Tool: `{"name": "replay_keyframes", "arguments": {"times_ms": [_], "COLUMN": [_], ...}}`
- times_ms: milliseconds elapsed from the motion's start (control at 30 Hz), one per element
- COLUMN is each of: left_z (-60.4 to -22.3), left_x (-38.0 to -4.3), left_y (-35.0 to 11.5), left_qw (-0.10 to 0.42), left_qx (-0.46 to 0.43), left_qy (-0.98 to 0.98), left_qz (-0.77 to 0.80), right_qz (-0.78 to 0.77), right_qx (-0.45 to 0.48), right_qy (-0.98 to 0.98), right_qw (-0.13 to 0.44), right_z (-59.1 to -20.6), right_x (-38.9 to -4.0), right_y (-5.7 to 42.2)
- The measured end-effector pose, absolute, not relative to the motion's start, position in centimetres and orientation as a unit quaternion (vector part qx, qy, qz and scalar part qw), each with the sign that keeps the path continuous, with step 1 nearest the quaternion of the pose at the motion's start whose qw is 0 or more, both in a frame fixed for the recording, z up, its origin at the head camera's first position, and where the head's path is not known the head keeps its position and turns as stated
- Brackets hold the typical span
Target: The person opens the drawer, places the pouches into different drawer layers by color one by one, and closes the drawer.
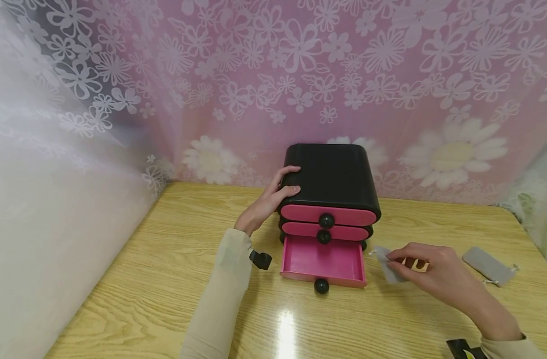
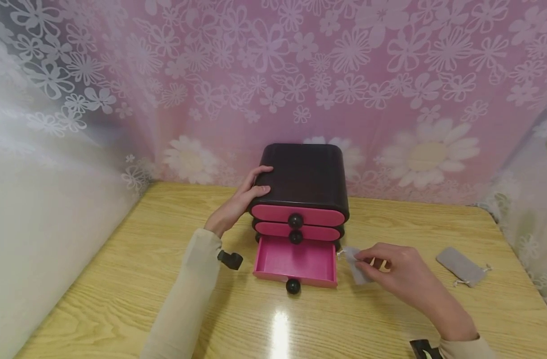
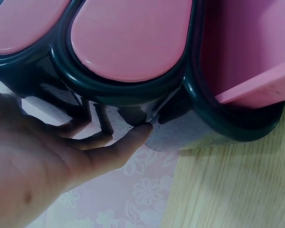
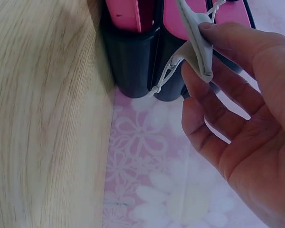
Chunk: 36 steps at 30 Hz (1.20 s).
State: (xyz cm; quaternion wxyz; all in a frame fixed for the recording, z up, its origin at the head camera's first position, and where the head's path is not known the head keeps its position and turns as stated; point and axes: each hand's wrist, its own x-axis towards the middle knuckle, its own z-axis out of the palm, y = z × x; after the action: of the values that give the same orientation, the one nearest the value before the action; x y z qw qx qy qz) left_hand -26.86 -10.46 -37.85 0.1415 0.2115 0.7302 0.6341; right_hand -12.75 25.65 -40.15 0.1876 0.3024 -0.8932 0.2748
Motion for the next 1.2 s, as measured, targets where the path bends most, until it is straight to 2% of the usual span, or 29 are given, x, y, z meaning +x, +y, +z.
{"name": "replay_keyframes", "arguments": {"times_ms": [1200], "left_z": [-38.0], "left_x": [-26.9], "left_y": [-10.4], "left_qw": [0.143], "left_qx": [0.211], "left_qy": [0.724], "left_qz": [0.641], "right_qz": [0.323], "right_qx": [0.332], "right_qy": [-0.865], "right_qw": [0.193], "right_z": [-41.1], "right_x": [-14.4], "right_y": [21.0]}}
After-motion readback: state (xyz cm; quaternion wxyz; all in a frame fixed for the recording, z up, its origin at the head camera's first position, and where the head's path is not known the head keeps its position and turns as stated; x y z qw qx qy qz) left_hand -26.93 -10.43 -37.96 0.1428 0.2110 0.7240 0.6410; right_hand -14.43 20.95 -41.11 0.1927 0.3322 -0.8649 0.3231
